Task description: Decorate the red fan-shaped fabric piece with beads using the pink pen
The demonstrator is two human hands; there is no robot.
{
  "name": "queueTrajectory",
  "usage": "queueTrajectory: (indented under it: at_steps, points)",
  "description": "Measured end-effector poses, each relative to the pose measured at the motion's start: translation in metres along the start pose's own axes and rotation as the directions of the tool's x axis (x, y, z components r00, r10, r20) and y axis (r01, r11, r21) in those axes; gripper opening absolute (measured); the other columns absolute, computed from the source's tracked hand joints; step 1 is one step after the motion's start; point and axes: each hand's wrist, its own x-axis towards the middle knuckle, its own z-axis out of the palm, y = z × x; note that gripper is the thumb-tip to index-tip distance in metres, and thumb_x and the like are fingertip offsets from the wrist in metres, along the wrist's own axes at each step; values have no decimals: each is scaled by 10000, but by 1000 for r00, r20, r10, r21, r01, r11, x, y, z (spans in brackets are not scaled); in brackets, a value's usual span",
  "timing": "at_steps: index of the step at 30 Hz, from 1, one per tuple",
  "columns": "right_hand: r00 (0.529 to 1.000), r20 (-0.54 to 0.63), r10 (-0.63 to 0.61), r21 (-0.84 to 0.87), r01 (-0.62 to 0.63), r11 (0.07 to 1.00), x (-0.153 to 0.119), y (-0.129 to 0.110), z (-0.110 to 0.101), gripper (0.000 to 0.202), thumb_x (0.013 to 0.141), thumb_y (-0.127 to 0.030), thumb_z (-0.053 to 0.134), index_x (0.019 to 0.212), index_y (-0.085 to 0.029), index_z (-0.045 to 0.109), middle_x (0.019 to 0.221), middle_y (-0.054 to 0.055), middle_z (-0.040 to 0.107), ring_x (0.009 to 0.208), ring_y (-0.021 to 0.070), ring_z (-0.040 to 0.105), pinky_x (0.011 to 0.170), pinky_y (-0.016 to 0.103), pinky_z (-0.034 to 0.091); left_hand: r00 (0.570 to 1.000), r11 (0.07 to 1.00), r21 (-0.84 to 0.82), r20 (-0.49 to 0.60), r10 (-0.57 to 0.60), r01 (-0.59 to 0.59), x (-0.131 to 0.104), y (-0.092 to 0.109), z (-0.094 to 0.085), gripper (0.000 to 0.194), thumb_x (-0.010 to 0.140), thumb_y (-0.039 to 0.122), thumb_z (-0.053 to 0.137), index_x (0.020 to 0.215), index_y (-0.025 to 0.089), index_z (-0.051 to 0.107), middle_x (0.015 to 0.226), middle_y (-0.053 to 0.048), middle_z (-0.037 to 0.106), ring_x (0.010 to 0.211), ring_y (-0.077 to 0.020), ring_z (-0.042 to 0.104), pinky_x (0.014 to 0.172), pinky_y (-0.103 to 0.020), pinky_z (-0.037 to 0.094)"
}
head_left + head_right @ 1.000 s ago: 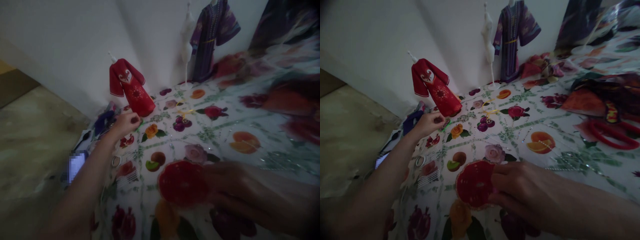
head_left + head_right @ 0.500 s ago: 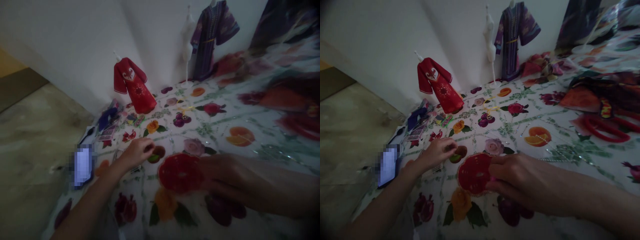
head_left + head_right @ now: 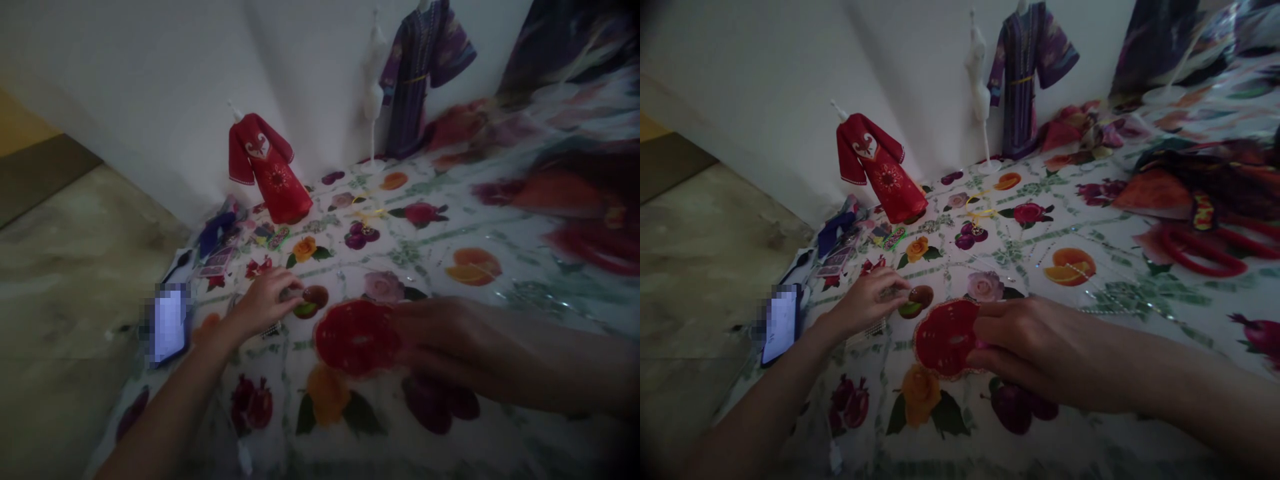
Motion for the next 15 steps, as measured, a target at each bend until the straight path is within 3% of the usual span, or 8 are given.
queueTrajectory:
  at_steps: [3,8,15]
  points:
    - [997,70,12,4,-13,1000,0,-1,-1,412,1074,-436,381,843,-188,614,869,56,643,691,141,603,629,277,481,999,999,29,-18,-41,42,0,-7,2,179,905,393,644,945,218,650,1012,-67,637,990,-249,582,859,-374,463]
    - [996,80,32,58,-37,998,2,-5,-4,422,1066,-438,392,795,-186,596,834,54,651,632,125,597,536,251,452,992,994,39,-79,-97,100,11,-15,6,238,868,410,702,828,203,592,951,-46,598,968,-244,556,864,-362,445]
    - [994,101,32,92,-42,995,1,-1,-3,406,1076,-414,378,830,-179,600,834,42,657,569,98,581,546,247,466,991,996,33,-109,-83,87,13,-10,5,279,926,465,634,843,203,591,942,-45,599,943,-230,557,838,-346,435]
